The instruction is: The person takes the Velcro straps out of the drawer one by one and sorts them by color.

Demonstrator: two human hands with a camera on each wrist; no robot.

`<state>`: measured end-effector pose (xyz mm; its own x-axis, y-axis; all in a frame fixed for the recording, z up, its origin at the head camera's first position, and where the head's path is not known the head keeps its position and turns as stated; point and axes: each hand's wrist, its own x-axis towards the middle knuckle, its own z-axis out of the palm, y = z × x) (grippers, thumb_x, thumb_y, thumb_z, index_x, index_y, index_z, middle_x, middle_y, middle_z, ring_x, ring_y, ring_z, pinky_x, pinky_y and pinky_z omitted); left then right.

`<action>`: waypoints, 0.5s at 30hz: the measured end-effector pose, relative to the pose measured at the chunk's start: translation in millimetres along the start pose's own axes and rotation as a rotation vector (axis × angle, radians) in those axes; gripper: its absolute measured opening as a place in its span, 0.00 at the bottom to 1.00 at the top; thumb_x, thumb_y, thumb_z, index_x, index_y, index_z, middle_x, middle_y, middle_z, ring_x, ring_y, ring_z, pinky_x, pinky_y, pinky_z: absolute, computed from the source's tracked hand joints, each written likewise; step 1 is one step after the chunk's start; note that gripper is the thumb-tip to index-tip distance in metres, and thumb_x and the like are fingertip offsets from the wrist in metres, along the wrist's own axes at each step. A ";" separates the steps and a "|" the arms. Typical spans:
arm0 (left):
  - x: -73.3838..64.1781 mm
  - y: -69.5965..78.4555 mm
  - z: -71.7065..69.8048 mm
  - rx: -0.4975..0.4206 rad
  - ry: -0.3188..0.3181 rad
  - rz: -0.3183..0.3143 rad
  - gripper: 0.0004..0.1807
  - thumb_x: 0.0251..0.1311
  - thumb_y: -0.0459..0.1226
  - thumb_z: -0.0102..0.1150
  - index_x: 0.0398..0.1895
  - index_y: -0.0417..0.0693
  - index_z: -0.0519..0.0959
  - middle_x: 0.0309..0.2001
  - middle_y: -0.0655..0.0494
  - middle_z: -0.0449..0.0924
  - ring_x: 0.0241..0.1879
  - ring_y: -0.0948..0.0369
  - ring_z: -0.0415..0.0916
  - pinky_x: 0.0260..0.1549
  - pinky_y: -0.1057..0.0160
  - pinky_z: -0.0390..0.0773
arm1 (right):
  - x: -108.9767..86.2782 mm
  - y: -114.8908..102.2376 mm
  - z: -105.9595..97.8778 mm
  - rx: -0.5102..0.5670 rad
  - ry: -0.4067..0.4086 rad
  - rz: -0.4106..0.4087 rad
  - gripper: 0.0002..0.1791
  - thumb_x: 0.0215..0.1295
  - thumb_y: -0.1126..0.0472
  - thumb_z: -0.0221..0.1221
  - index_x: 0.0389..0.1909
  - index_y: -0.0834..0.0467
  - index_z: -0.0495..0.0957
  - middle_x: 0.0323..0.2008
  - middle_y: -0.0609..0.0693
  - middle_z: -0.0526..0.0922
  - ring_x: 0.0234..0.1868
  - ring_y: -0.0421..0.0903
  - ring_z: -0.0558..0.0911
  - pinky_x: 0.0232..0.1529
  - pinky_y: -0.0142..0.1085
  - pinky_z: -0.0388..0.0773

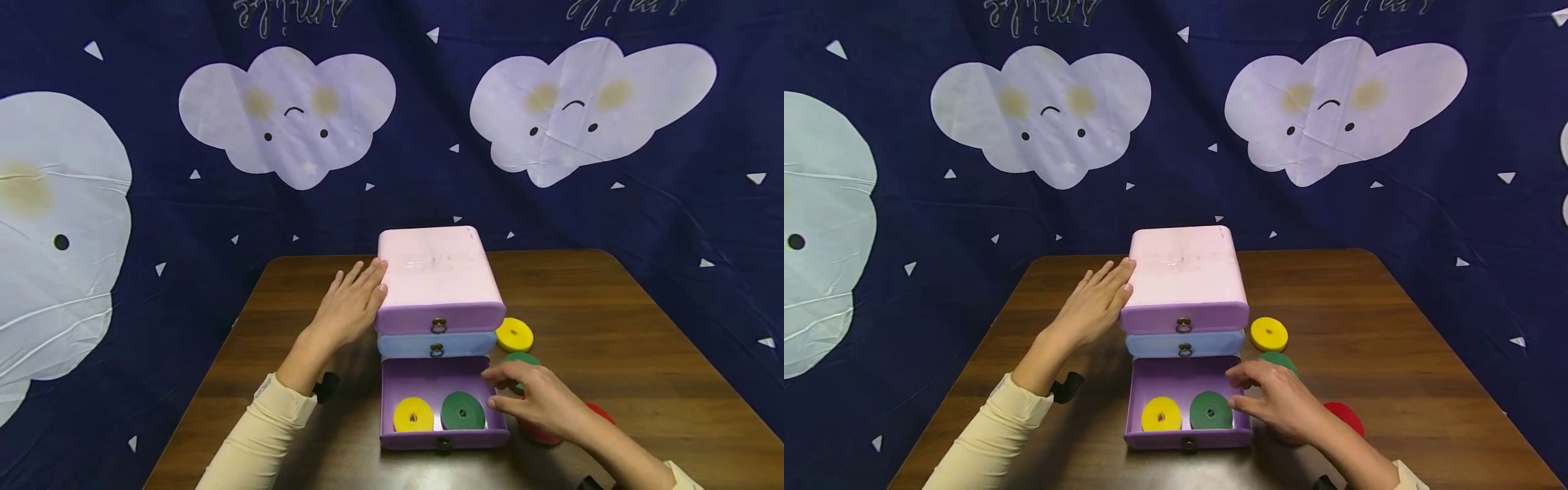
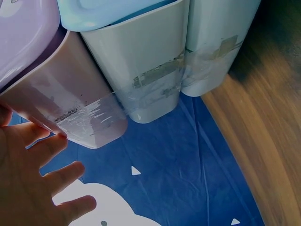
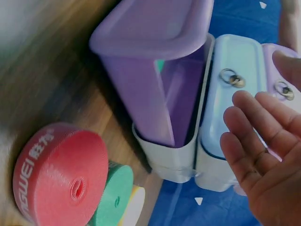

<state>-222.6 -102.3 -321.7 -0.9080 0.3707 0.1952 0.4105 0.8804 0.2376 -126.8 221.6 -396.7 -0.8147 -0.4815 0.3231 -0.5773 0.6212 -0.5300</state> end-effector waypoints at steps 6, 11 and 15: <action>0.4 -0.1 -0.4 0.004 -0.002 0.001 0.29 0.73 0.54 0.22 0.75 0.62 0.47 0.76 0.62 0.45 0.76 0.54 0.41 0.72 0.43 0.42 | 11.0 11.4 8.1 -0.107 -0.111 -0.059 0.22 0.55 0.46 0.65 0.48 0.51 0.78 0.43 0.41 0.84 0.43 0.36 0.80 0.43 0.36 0.80; 0.9 0.5 -0.3 0.011 -0.005 -0.004 0.29 0.73 0.54 0.22 0.75 0.62 0.47 0.76 0.62 0.45 0.76 0.54 0.42 0.72 0.44 0.43 | 18.6 19.1 15.4 -0.227 -0.209 -0.182 0.27 0.52 0.48 0.67 0.52 0.54 0.77 0.48 0.44 0.83 0.51 0.48 0.80 0.49 0.45 0.78; 0.8 0.7 0.4 0.011 -0.009 -0.006 0.29 0.73 0.54 0.21 0.75 0.62 0.46 0.76 0.62 0.45 0.76 0.54 0.42 0.73 0.44 0.42 | 23.1 25.5 21.1 -0.270 -0.268 -0.249 0.31 0.50 0.48 0.69 0.55 0.55 0.75 0.51 0.46 0.81 0.53 0.48 0.79 0.52 0.47 0.77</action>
<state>-223.1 -101.3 -321.8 -0.9113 0.3679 0.1848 0.4039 0.8859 0.2283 -159.2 213.3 -419.2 -0.6272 -0.7574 0.1816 -0.7761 0.5883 -0.2271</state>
